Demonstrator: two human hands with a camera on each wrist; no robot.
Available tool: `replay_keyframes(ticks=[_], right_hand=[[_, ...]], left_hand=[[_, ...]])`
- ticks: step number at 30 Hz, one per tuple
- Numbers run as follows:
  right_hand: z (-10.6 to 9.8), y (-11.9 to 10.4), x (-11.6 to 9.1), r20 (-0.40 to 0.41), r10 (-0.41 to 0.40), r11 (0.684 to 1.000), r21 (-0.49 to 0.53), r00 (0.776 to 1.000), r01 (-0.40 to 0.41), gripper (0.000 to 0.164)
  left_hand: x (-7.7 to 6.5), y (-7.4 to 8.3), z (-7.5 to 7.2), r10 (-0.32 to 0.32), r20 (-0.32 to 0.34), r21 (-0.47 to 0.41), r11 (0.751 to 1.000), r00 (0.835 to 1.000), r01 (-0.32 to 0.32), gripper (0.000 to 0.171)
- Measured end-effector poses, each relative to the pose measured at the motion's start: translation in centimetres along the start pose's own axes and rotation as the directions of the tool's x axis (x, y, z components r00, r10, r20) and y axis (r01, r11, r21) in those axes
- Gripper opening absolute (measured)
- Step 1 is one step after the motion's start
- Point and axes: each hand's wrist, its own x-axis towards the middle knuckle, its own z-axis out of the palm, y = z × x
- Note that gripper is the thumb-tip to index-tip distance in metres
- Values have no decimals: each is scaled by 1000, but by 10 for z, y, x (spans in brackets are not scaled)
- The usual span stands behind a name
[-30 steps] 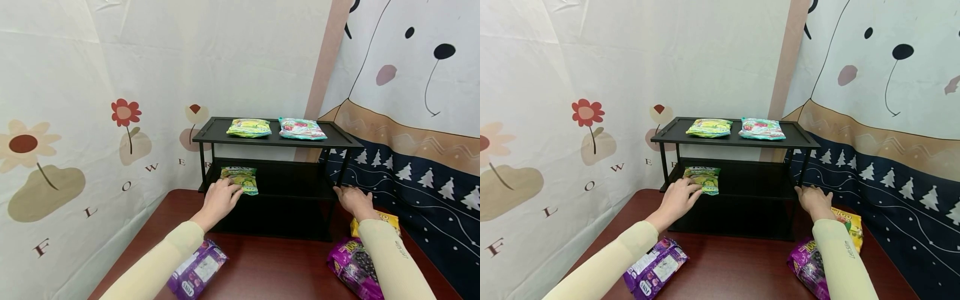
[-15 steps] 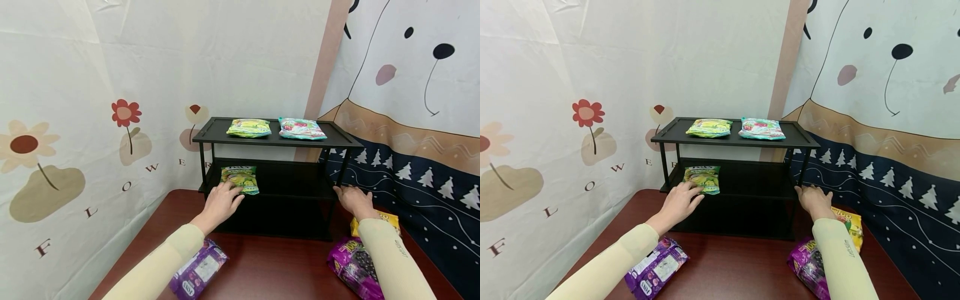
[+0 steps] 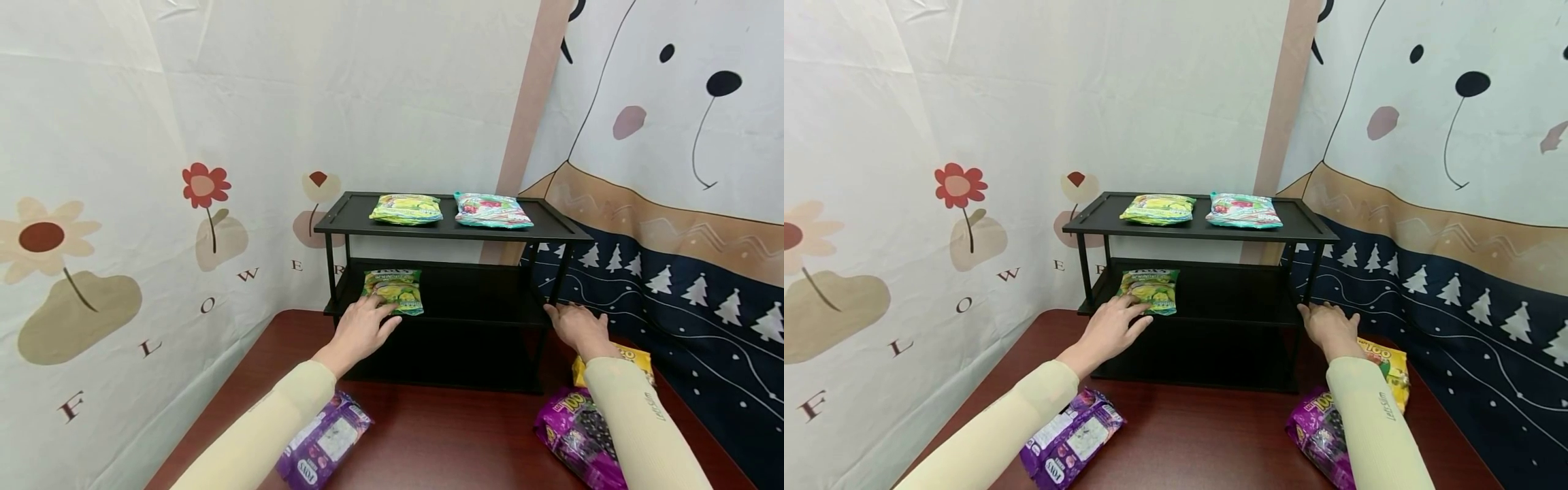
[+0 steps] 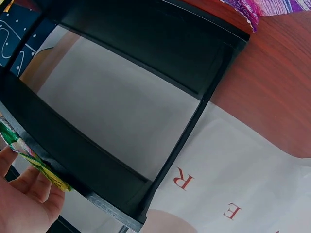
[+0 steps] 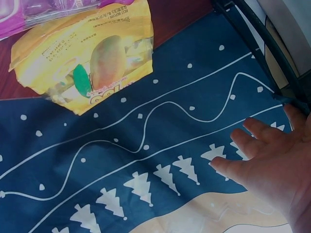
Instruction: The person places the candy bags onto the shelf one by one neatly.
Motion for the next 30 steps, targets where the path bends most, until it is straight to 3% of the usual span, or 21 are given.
replay_keyframes(ticks=[12, 30], right_hand=[[1, -1, 1, 8, 14, 1000, 14, 1000, -15, 63], [1, 0, 1, 16, 14, 1000, 14, 1000, -15, 65]], left_hand=[[7, -5, 1, -29, 76, -18, 999, 997, 31, 44], [18, -10, 5, -43, 127, -33, 998, 991, 48, 47]])
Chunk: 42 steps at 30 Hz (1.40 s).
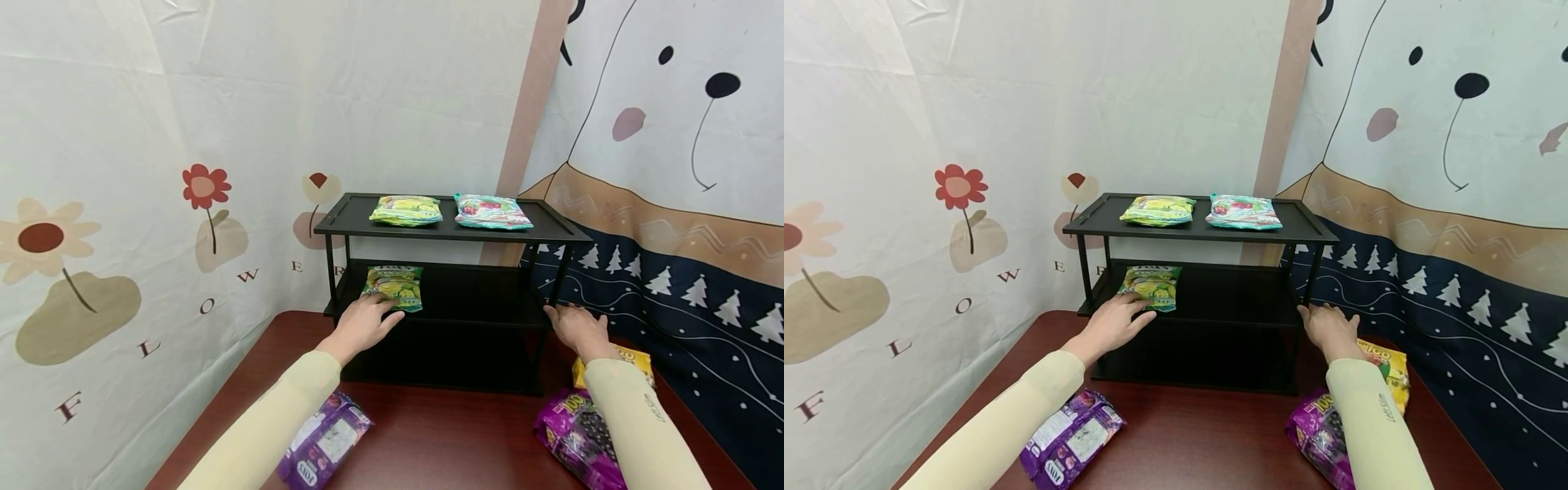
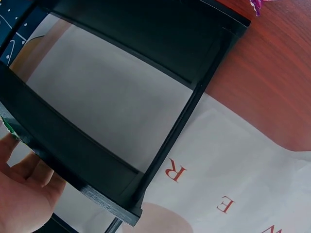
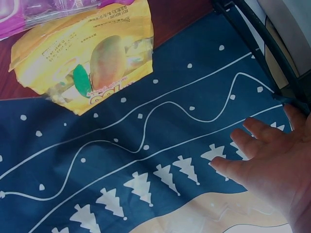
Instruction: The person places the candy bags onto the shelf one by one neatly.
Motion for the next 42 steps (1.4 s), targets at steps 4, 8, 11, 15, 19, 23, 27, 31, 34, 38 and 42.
replay_keyframes(ticks=[4, 8, 11, 15, 19, 23, 27, 31, 34, 38, 42], right_hand=[[-1, 0, 0, -13, -4, 1000, -2, 1000, 4, 65], [-1, 0, 0, -14, -6, 1000, -2, 1000, 6, 65], [-1, 1, -1, -8, 0, 1000, 1, 1000, 0, 67], [-1, 1, -1, -2, 7, 1000, 8, 1000, -7, 67], [-1, 1, -1, -7, 1, 1000, 7, 1000, -1, 66], [-2, 0, -1, -8, -1, 1000, 4, 1000, 1, 66], [-2, 0, 0, -3, -2, 1000, 2, 1000, 2, 65], [-2, 0, 0, 0, -1, 1000, -4, 1000, 1, 65], [-1, 0, 0, 2, 4, 1000, -6, 1000, -4, 66], [-1, 0, 0, -1, 8, 1000, -3, 1000, -8, 67], [-1, -1, -1, -1, 9, 1000, -2, 1000, -9, 66]], left_hand=[[1, 0, 0, -3, 6, 3, 1000, 1000, 3, 47], [2, 1, 0, -8, 25, 6, 1000, 1000, 8, 49], [4, 2, -1, -13, 46, 2, 1000, 999, 13, 50], [6, 3, -3, -20, 72, -18, 1000, 997, 21, 51], [7, 4, -5, -27, 89, -27, 999, 996, 29, 52], [9, 4, -6, -29, 100, -26, 999, 995, 32, 53], [11, 4, -7, -30, 109, -28, 999, 994, 33, 54], [12, 4, -6, -34, 134, -19, 999, 990, 37, 56], [12, 4, -5, -33, 144, -8, 999, 989, 35, 58], [11, 4, -3, -20, 131, 3, 1000, 991, 20, 57], [7, 2, -4, -8, 108, 13, 1000, 994, 7, 56]])
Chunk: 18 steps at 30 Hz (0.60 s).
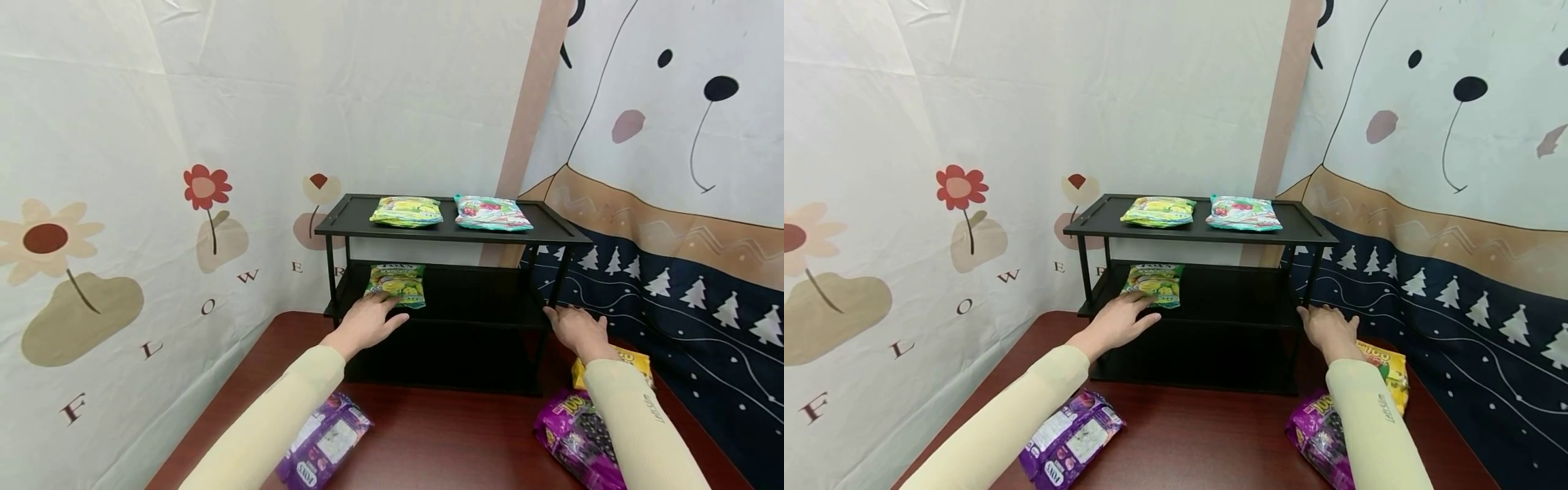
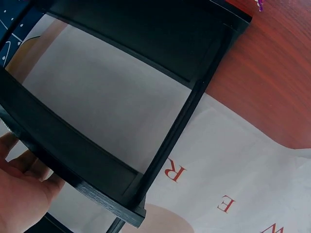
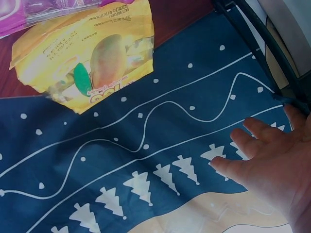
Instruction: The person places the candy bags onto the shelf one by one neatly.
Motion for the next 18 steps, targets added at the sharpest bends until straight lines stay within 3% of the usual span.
replay_keyframes(ticks=[12, 18], right_hand=[[-1, 0, 0, -11, -15, 1000, -2, 1000, 15, 63], [0, -1, 0, -10, -19, 1000, -10, 1000, 19, 62]], left_hand=[[-10, -13, -9, -26, -114, 54, 998, 993, 32, 51], [-21, -23, -14, -54, -207, 88, 993, 977, 74, 50]])
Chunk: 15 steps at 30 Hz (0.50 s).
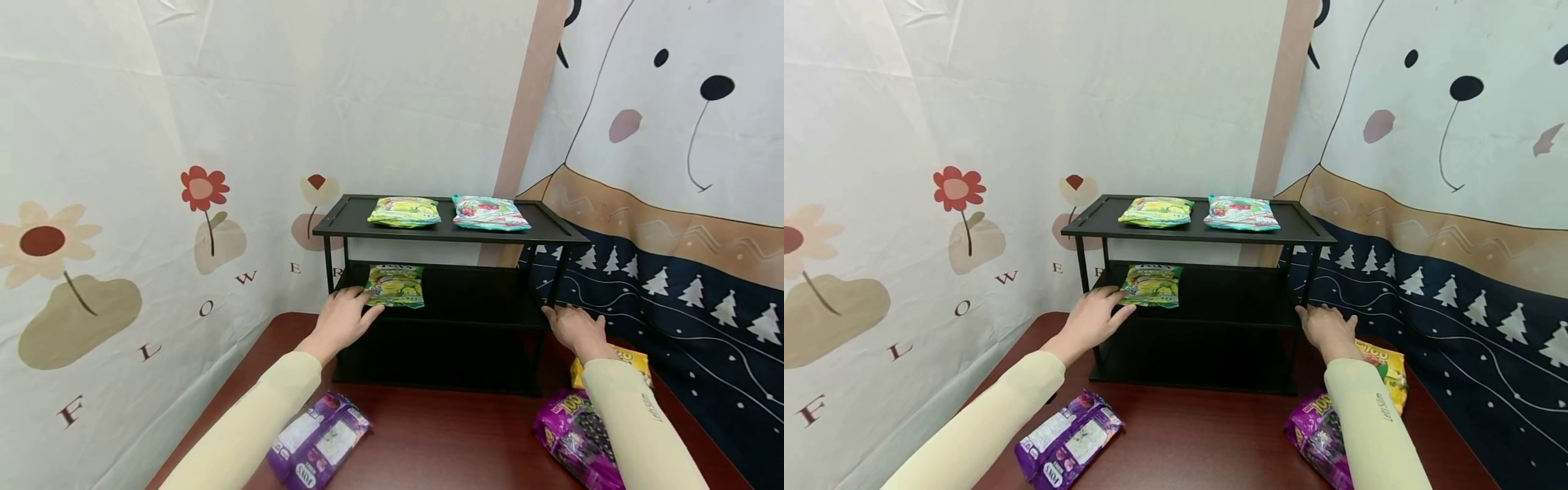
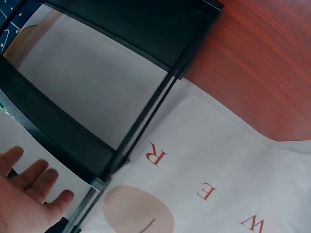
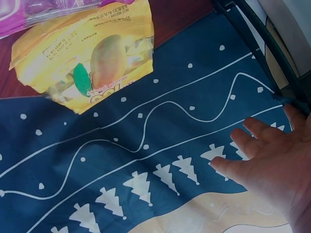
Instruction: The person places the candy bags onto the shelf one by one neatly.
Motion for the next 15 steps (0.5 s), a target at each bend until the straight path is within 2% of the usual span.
replay_keyframes(ticks=[5, 10, 15], right_hand=[[0, -1, 0, 0, -10, 1000, 4, 1000, 10, 62], [0, 1, 0, -6, -12, 1000, 7, 1000, 12, 62], [1, 3, 1, 0, -11, 1000, 6, 1000, 11, 61]], left_hand=[[-11, -11, -6, -65, -105, 11, 998, 992, 66, 50], [-17, -24, -9, -114, -217, 5, 993, 970, 117, 47], [-20, -36, -11, -159, -271, -8, 987, 949, 163, 46]])
